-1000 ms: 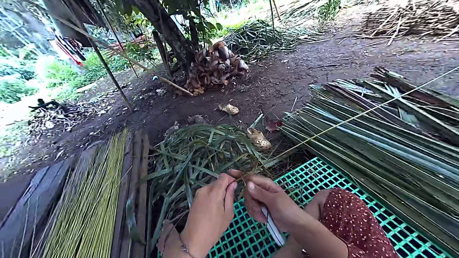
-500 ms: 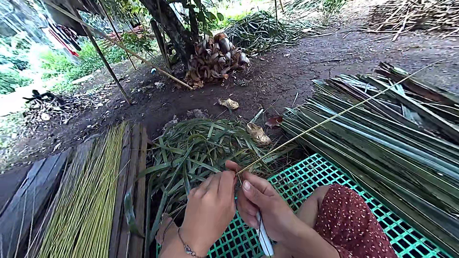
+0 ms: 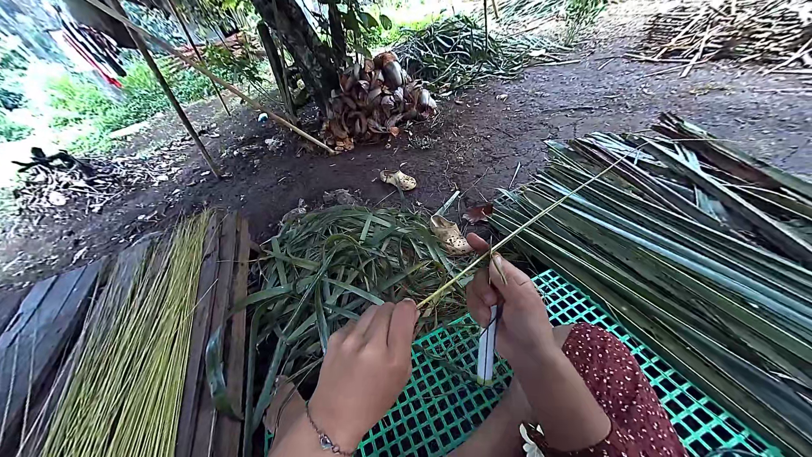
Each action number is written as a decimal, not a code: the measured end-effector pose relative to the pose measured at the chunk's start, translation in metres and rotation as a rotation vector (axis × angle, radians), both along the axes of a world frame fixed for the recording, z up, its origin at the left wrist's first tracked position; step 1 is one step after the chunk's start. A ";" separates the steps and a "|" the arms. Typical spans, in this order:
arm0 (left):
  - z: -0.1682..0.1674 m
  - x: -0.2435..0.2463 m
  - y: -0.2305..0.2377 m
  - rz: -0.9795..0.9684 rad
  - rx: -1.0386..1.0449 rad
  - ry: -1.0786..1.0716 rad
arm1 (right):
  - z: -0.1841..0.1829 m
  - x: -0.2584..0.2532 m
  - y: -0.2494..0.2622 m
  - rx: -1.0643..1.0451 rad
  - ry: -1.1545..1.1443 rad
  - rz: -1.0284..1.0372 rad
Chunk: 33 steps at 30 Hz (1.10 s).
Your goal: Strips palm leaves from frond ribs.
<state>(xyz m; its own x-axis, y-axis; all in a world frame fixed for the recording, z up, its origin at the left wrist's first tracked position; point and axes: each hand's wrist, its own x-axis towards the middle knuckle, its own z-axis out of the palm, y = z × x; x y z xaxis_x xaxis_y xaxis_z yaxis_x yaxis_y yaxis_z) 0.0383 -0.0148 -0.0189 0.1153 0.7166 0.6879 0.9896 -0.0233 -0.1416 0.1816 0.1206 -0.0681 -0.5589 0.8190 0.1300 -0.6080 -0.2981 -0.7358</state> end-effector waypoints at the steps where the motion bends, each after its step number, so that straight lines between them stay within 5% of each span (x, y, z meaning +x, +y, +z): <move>1: -0.001 0.000 0.001 0.005 -0.002 -0.009 | 0.001 0.001 -0.005 -0.001 0.006 0.083; 6: -0.003 0.007 0.002 -0.001 -0.049 -0.174 | -0.003 -0.009 -0.045 0.137 0.091 0.486; 11: 0.004 0.004 -0.006 0.020 -0.133 -0.424 | -0.015 -0.001 -0.009 0.181 0.076 0.174; 15: 0.001 0.001 -0.007 0.050 -0.138 -0.401 | -0.013 0.005 0.012 0.045 0.065 0.043; 22: -0.002 -0.001 -0.005 0.030 -0.043 -0.134 | -0.009 -0.007 -0.031 0.125 0.100 0.560; 29: 0.005 -0.023 -0.017 0.027 -0.014 -0.032 | -0.016 0.025 0.068 -0.033 -0.041 -0.079; 33: 0.000 -0.022 -0.013 0.039 -0.020 -0.047 | -0.010 0.022 0.050 -0.073 0.024 0.063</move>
